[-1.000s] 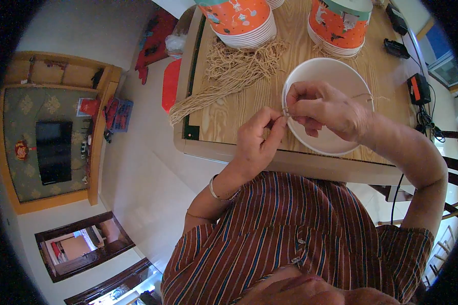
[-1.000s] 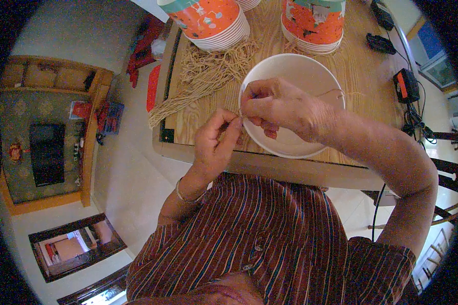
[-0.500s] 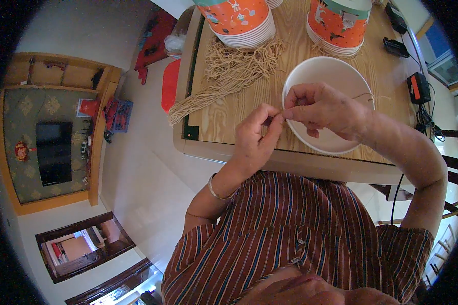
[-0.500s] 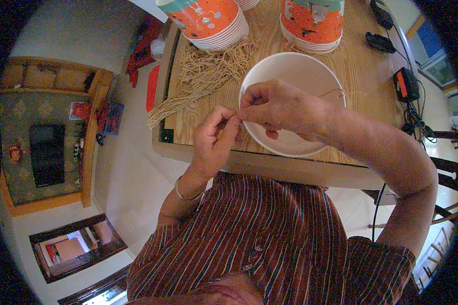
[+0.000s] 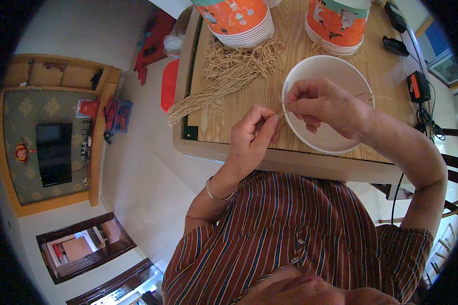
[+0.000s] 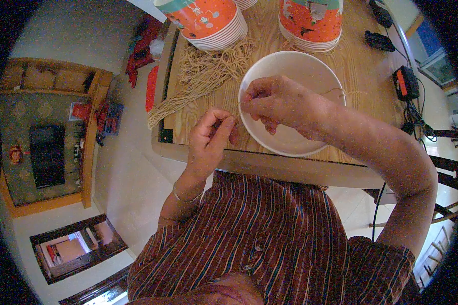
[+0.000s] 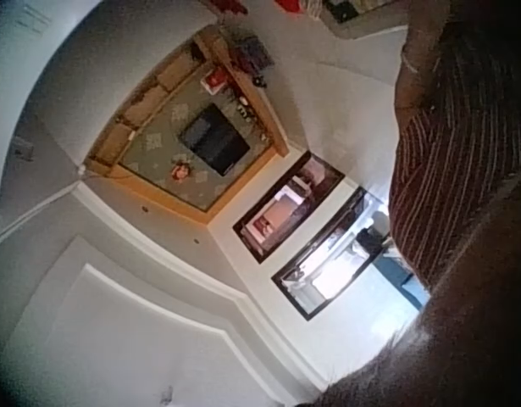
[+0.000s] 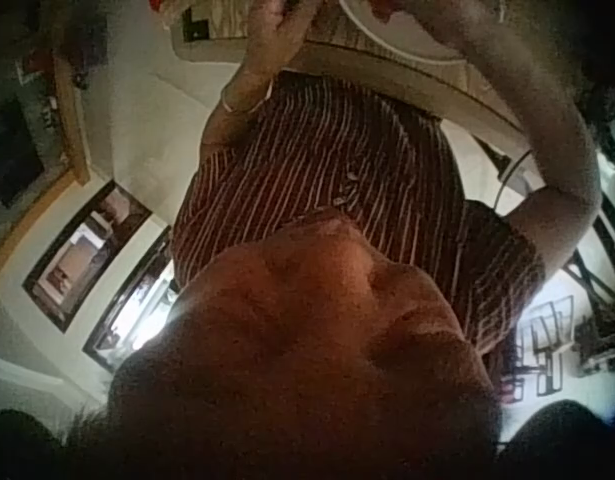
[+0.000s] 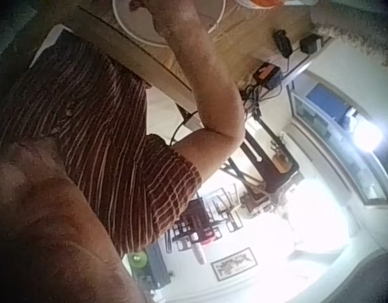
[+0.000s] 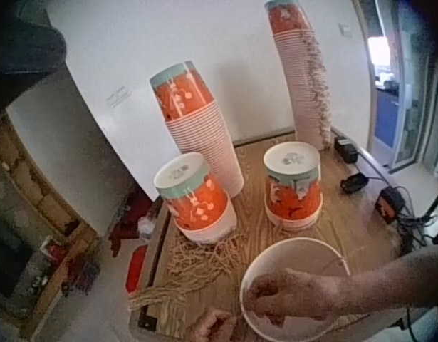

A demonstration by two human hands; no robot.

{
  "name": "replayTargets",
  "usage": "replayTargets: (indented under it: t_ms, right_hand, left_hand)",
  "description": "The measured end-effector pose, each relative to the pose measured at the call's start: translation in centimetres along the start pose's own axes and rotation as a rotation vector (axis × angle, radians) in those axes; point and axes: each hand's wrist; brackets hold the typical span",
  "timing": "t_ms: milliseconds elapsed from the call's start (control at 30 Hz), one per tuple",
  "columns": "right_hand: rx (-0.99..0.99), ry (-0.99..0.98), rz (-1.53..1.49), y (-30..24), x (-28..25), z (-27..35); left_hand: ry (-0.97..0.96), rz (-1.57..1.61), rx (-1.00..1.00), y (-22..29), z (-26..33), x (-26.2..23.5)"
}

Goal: Threading and tying straw-like material into paper bowls.

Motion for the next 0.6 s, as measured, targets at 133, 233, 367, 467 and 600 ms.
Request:
replayTargets:
  t_ms: [133,233,367,467,600]
  right_hand:
    - [0.001,-0.048,-0.032,-0.2,0.0,0.2]
    - [-0.027,-0.064,-0.004,0.2,0.0,0.3]
    - [-0.011,-0.012,0.068,0.1,0.4,0.3]
    - [0.023,-0.004,0.083,-0.4,0.6,0.5]
    - [0.032,-0.024,0.130,-0.3,0.3,0.6]
  left_hand:
    - [-0.008,0.117,-0.076,-0.6,0.1,0.0]
    - [0.041,0.144,-0.119,-0.8,-0.2,0.0]
    - [0.096,0.067,-0.033,0.0,-0.6,-0.3]
    - [0.134,0.035,-0.007,0.4,-0.8,-0.3]
    - [0.167,-0.087,0.093,0.6,-1.5,-0.2]
Point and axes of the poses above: each hand's wrist, its own z-axis away from the middle knuckle, its own x-axis out of the palm, y = z × x, and after that the axes turned 8 degrees about -z, right-handed
